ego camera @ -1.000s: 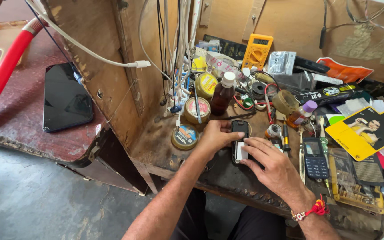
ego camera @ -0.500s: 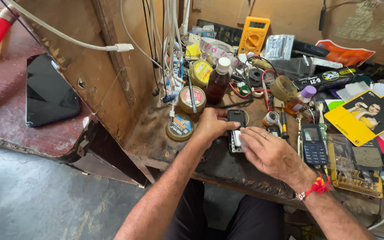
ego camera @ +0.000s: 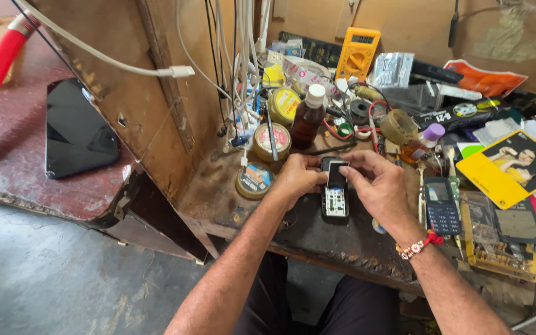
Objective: The person disassembles a small mobile phone by hand, removing a panel and handling an internal component, before taking a new component from a yellow package and placing it into the device.
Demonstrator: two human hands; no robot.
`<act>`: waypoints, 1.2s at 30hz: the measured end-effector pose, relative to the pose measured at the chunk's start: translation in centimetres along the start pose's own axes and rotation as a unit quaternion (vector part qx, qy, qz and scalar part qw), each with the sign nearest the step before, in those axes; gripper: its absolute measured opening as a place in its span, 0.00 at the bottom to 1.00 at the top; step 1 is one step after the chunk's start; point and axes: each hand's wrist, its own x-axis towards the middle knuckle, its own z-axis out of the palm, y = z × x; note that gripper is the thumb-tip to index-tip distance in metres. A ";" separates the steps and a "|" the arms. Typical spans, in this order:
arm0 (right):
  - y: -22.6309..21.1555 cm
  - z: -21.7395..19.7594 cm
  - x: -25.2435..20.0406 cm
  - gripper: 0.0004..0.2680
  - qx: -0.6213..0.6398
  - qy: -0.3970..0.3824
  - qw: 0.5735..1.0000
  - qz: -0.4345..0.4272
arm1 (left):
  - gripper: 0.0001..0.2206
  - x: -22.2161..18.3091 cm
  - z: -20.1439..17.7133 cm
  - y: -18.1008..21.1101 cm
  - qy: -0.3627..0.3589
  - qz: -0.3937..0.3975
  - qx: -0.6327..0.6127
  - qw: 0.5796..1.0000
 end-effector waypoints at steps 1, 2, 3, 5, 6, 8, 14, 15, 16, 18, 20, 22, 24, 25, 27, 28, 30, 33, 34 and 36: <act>0.1 -0.1 0.2 0.07 0.000 -0.004 1.000 0.011 | 0.11 0.1 -0.1 0.1 -0.007 -0.001 -0.013 1.000; 0.3 -0.1 0.2 0.06 0.000 -0.009 1.000 0.024 | 0.11 0.0 -0.2 0.0 -0.015 -0.003 -0.027 1.000; 0.3 -0.3 0.1 0.06 -0.018 -0.013 1.000 0.016 | 0.11 -0.1 -0.2 -0.1 -0.022 -0.005 -0.040 0.999; 0.2 -0.6 0.2 0.06 -0.055 -0.018 0.998 -0.004 | 0.10 -0.1 -0.3 0.0 -0.025 -0.009 -0.045 0.999; 0.1 -0.6 0.2 0.07 -0.059 -0.014 0.998 -0.004 | 0.10 -0.1 -0.2 -0.1 -0.027 -0.011 -0.048 0.998; -0.1 -0.6 0.3 0.08 -0.067 -0.007 0.998 -0.003 | 0.10 0.0 -0.2 -0.1 -0.023 -0.015 -0.051 0.998; -1.0 0.1 0.0 0.05 -0.148 0.049 0.987 0.025 | 0.13 0.5 -0.1 -0.8 -0.001 -0.010 -0.048 0.999; -1.2 0.3 -0.1 0.05 -0.150 0.060 0.987 0.014 | 0.13 0.5 0.0 -0.8 -0.003 -0.013 -0.067 0.998; -1.3 0.6 -0.3 0.05 -0.153 0.071 0.986 0.004 | 0.13 0.5 0.0 -0.8 0.003 -0.017 -0.063 0.998; -1.4 0.8 -0.4 0.06 -0.169 0.085 0.981 -0.038 | 0.14 0.5 0.1 -0.8 0.016 -0.026 -0.057 0.998; -1.5 0.9 -0.5 0.06 -0.195 0.090 0.971 -0.101 | 0.15 0.3 0.0 -0.8 0.014 -0.022 -0.049 0.998; -1.4 1.2 -0.6 0.06 -0.190 0.089 0.975 -0.079 | 0.15 0.1 0.0 -0.7 0.013 -0.020 -0.048 0.999; -1.4 1.3 -0.7 0.06 -0.191 0.093 0.975 -0.062 | 0.15 0.0 0.0 -0.3 0.013 -0.019 -0.053 0.998; -1.4 1.4 -0.6 0.06 -0.195 0.097 0.974 -0.057 | 0.15 -0.2 0.0 -0.1 0.007 -0.010 -0.049 0.999; -1.2 1.7 -0.7 0.07 -0.194 0.105 0.974 -0.049 | 0.15 -0.6 0.0 0.0 -0.002 0.008 -0.040 0.999; -1.1 1.8 -0.8 0.07 -0.190 0.110 0.974 -0.048 | 0.15 -0.6 0.1 0.1 0.001 0.014 -0.034 0.999; -0.8 1.7 -0.8 0.07 -0.174 0.117 0.977 -0.043 | 0.14 -0.7 0.3 0.0 0.009 0.023 -0.023 0.999; 0.0 1.5 -0.9 0.07 -0.121 0.131 0.984 0.003 | 0.13 -0.5 0.4 -0.4 0.028 0.027 -0.030 0.999; 0.3 1.2 -0.8 0.06 -0.094 0.141 0.985 0.037 | 0.13 -0.5 0.4 -0.5 0.025 0.029 -0.046 0.998; 1.1 1.0 -0.6 0.07 -0.039 0.146 0.984 0.093 | 0.13 -0.6 0.4 -0.7 0.019 0.031 -0.077 0.996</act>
